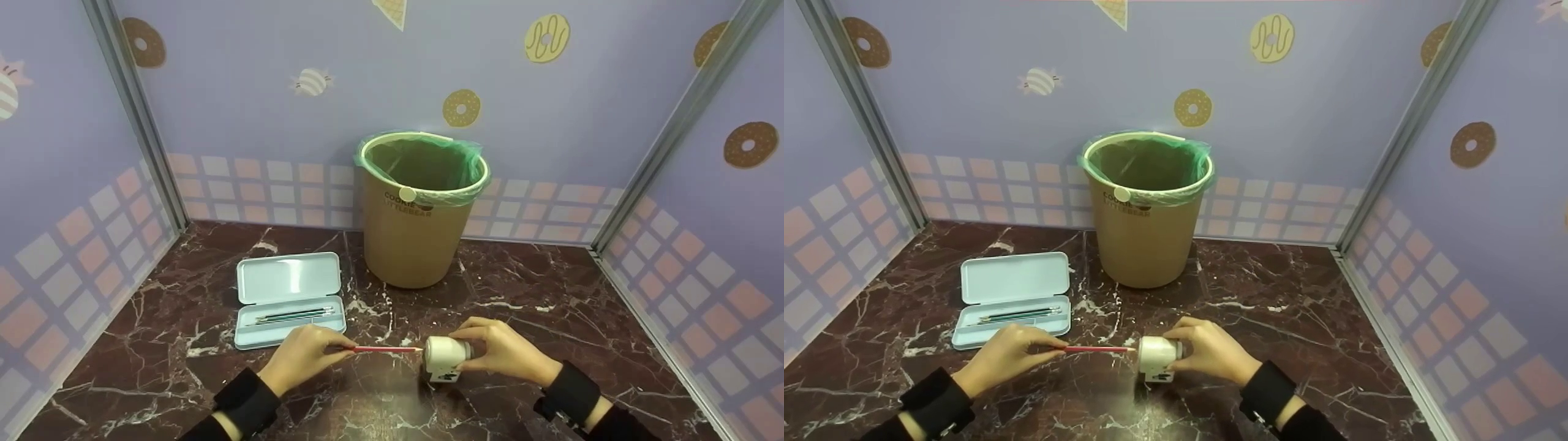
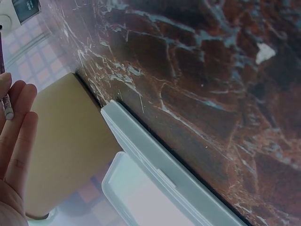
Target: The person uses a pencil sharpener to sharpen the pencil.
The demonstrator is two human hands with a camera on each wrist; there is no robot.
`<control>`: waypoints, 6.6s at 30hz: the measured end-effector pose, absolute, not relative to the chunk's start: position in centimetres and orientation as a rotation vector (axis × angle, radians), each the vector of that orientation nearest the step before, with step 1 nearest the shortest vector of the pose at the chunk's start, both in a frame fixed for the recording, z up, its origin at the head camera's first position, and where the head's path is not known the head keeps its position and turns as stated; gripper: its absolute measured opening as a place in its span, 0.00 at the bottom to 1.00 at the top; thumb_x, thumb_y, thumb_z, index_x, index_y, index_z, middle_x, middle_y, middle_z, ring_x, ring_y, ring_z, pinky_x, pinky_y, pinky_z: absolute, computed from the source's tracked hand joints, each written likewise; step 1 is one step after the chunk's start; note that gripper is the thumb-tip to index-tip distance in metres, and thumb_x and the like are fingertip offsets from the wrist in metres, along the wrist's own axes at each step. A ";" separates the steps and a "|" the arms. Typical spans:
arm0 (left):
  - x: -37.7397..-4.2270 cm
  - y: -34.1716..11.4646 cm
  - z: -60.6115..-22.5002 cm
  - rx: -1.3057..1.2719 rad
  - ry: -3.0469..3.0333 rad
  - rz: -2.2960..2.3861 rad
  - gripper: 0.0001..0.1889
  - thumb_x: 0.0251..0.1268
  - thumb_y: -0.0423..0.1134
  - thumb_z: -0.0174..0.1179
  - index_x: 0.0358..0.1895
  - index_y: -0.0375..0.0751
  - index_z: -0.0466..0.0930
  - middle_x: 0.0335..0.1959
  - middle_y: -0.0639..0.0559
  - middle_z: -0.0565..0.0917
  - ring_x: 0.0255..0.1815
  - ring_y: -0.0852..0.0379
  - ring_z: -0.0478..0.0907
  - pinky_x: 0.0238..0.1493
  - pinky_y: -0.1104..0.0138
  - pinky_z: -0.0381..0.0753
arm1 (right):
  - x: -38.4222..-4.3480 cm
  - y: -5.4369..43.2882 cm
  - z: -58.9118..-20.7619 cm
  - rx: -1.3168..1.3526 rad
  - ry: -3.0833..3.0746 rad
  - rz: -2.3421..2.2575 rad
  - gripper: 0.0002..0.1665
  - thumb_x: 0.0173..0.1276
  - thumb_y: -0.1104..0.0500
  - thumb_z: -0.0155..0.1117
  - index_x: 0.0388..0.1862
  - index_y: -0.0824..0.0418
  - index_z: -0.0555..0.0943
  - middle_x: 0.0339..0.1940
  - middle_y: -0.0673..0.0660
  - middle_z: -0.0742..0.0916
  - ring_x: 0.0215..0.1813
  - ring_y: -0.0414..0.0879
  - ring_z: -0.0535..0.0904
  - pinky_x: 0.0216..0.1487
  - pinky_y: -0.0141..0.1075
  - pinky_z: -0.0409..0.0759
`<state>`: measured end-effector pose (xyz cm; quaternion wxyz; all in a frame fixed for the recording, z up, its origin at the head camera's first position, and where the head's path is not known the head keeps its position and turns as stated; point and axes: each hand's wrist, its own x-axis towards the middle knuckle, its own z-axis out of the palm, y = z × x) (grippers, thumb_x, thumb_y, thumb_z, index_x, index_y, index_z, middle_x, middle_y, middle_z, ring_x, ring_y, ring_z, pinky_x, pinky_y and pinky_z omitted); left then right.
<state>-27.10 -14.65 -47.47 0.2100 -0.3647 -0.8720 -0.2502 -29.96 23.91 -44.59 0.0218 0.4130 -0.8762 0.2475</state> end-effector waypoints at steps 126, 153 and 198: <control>-27.0 -11.2 -45.8 -0.909 -2.770 -0.754 0.24 0.53 0.46 0.77 0.54 0.42 0.87 0.49 0.46 0.92 0.34 0.55 0.86 0.44 0.59 0.88 | -29.3 20.3 -46.7 1.264 -2.663 0.813 0.27 0.59 0.56 0.79 0.58 0.60 0.85 0.52 0.56 0.92 0.51 0.47 0.90 0.53 0.38 0.88; -27.9 -6.1 -46.0 -0.901 -2.923 -0.358 0.27 0.31 0.55 0.84 0.34 0.44 0.84 0.25 0.54 0.86 0.21 0.58 0.78 0.22 0.68 0.74 | -29.3 15.8 -47.1 1.381 -2.569 0.823 0.27 0.59 0.55 0.79 0.57 0.59 0.85 0.51 0.53 0.92 0.48 0.43 0.90 0.52 0.30 0.86; -27.7 -4.9 -46.7 -0.754 -2.921 -0.338 0.23 0.26 0.48 0.84 0.27 0.43 0.82 0.22 0.52 0.83 0.21 0.55 0.77 0.22 0.62 0.79 | -28.8 15.9 -47.3 1.302 -2.619 0.816 0.31 0.60 0.56 0.78 0.62 0.64 0.82 0.55 0.58 0.91 0.53 0.47 0.89 0.57 0.34 0.86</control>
